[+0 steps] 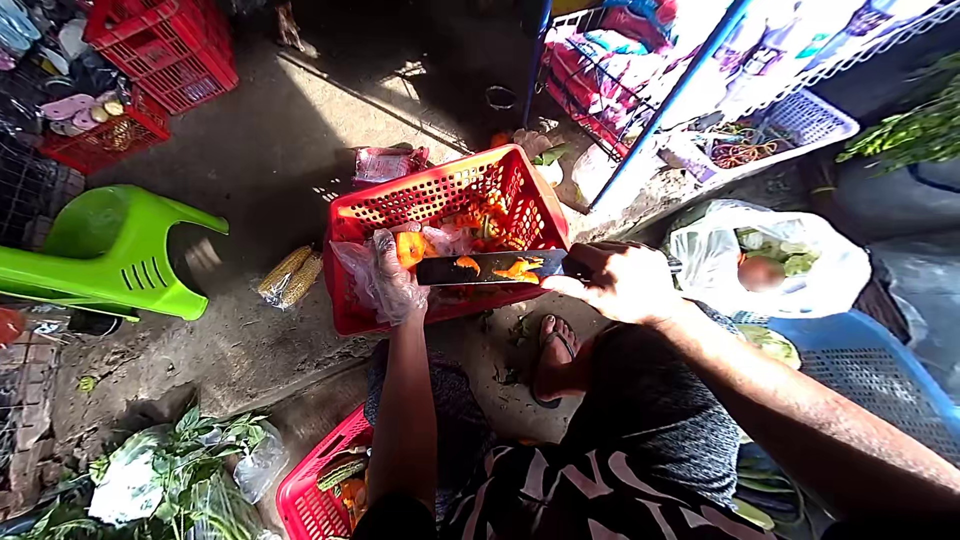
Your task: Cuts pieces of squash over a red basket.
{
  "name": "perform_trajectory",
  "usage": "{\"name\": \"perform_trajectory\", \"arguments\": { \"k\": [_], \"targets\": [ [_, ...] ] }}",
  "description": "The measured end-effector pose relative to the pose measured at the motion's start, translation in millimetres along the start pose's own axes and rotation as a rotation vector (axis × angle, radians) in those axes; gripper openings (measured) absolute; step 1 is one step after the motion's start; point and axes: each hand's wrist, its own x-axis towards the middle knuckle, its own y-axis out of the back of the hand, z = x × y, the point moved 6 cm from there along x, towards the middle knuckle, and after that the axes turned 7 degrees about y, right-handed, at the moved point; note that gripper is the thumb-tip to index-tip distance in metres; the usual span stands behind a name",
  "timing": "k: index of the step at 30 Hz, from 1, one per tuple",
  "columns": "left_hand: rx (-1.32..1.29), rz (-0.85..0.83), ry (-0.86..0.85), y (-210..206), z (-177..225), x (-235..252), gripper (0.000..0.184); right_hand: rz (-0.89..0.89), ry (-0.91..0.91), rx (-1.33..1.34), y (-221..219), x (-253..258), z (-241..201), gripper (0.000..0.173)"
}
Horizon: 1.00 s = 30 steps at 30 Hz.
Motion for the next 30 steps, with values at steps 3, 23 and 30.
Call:
{"name": "perform_trajectory", "arguments": {
  "k": [3, 23, 30],
  "targets": [
    [0.016, 0.003, -0.062, -1, 1, 0, 0.031, -0.228, -0.192, 0.154, -7, -5, 1, 0.087],
    [-0.007, 0.109, -0.004, 8, -1, -3, 0.034, -0.334, -0.299, 0.311, -20, -11, -11, 0.08],
    [0.064, 0.1, -0.296, 4, 10, -7, 0.035, -0.356, -0.298, 0.231, -10, -9, -20, 0.083]
  ]
}}
